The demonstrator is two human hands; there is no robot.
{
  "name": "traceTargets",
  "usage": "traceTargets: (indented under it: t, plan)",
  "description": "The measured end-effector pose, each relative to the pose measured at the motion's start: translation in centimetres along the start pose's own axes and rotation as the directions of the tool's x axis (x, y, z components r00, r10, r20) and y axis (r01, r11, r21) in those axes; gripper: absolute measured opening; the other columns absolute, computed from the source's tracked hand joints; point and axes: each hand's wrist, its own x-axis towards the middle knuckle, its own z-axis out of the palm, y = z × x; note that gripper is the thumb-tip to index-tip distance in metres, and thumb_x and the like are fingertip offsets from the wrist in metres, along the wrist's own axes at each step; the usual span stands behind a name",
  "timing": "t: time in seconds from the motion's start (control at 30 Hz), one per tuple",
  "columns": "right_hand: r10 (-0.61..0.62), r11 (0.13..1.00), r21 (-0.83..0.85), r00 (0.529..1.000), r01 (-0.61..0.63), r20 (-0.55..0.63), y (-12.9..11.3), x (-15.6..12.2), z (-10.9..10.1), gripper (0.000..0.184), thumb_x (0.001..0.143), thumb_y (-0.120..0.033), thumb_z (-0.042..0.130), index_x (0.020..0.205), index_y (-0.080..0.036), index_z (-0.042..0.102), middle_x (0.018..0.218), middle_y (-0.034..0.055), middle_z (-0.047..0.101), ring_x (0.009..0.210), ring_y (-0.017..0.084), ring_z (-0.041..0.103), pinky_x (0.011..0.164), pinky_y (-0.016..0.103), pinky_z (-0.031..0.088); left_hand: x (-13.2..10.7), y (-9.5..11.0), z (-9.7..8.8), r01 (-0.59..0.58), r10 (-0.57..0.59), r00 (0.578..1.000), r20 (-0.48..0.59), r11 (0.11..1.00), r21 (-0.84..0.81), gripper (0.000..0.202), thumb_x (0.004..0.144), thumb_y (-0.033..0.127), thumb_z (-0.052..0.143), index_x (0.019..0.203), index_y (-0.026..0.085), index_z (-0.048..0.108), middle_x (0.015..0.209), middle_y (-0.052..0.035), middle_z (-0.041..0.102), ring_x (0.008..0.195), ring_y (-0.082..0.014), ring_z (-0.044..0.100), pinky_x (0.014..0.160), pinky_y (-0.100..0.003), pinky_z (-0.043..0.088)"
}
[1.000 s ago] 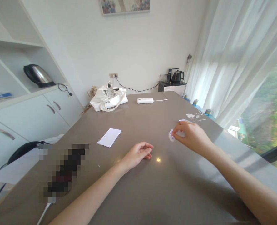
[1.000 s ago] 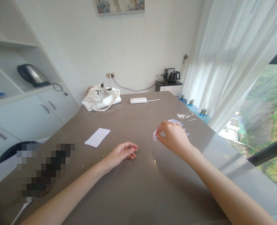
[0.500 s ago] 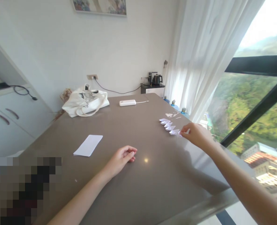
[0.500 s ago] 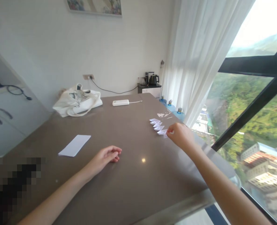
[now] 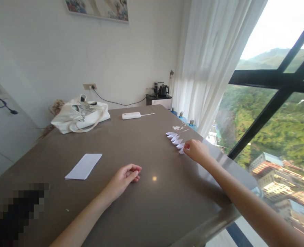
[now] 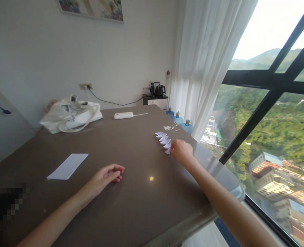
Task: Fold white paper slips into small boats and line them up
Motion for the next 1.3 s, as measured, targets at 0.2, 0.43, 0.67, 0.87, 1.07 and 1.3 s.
traceTargets:
  t: [0.2,0.43,0.67,0.87,1.07,1.3]
  plan:
    - [0.002,1.0,-0.027,1.0,-0.003,-0.019,0.2,0.0,0.1,0.02,0.077,-0.026,0.05,0.08,-0.021,0.069,0.084,0.0077,0.069,0.078,0.023,0.063,0.06,0.029,0.041,-0.1,0.3,0.1,0.01,-0.01,1.0,0.005,1.0,-0.005,0.032,0.071,0.039,0.064,0.091,0.014,0.063,0.088,-0.0061,0.064,0.076,-0.0162,0.062,0.074,-0.029,0.051]
    - [-0.013,1.0,-0.029,1.0,0.013,-0.025,0.2,-0.3,-0.2,0.018,0.077,-0.03,0.052,0.079,-0.022,0.068,0.082,0.0059,0.069,0.076,0.022,0.063,0.061,0.028,0.039,-0.1,0.3,0.1,0.007,-0.007,1.0,0.005,1.0,0.014,0.033,0.071,0.039,0.063,0.091,0.013,0.063,0.088,-0.0064,0.063,0.075,-0.0164,0.062,0.072,-0.029,0.051]
    - [-0.055,0.998,-0.047,0.996,0.052,-0.071,-0.5,-1.4,-2.1,0.018,0.079,-0.033,0.052,0.08,-0.022,0.067,0.081,0.0036,0.07,0.076,0.02,0.063,0.062,0.027,0.036,0.0,0.1,-0.1,0.0,0.0,1.0,0.013,1.0,0.006,0.032,0.073,0.038,0.063,0.092,0.013,0.062,0.088,-0.0061,0.063,0.075,-0.0158,0.062,0.072,-0.029,0.051]
    - [-0.277,0.961,-0.039,0.958,0.275,-0.072,-5.3,-3.2,-3.4,0.022,0.084,-0.033,0.049,0.077,-0.023,0.067,0.08,0.0021,0.071,0.073,0.019,0.062,0.064,0.028,0.033,-0.2,-0.7,0.3,-0.067,0.067,0.997,0.027,0.998,0.008,0.027,0.077,0.034,0.059,0.093,0.013,0.062,0.087,-0.006,0.063,0.074,-0.0149,0.062,0.071,-0.028,0.05]
    - [-0.53,0.847,-0.044,0.848,0.529,0.001,-11.6,-3.8,-1.8,0.021,0.085,-0.03,0.05,0.077,-0.02,0.067,0.082,0.0062,0.071,0.076,0.02,0.063,0.066,0.028,0.031,-0.8,0.9,-2.3,-0.154,0.328,0.928,-0.177,0.77,0.619,0.016,0.082,0.026,0.053,0.078,0.016,0.064,0.081,-0.0066,0.063,0.071,-0.0177,0.059,0.07,-0.03,0.047]
    - [-0.703,0.708,-0.039,0.709,0.705,0.049,-16.1,-3.7,1.5,0.022,0.088,-0.022,0.044,0.079,-0.019,0.064,0.084,0.0054,0.07,0.078,0.019,0.063,0.066,0.03,0.03,-1.8,1.7,-9.8,0.485,0.28,0.787,-0.55,0.272,0.831,0.03,0.081,0.034,0.058,0.095,0.008,0.065,0.095,-0.0204,0.064,0.097,-0.031,0.057,0.084,-0.038,0.043]
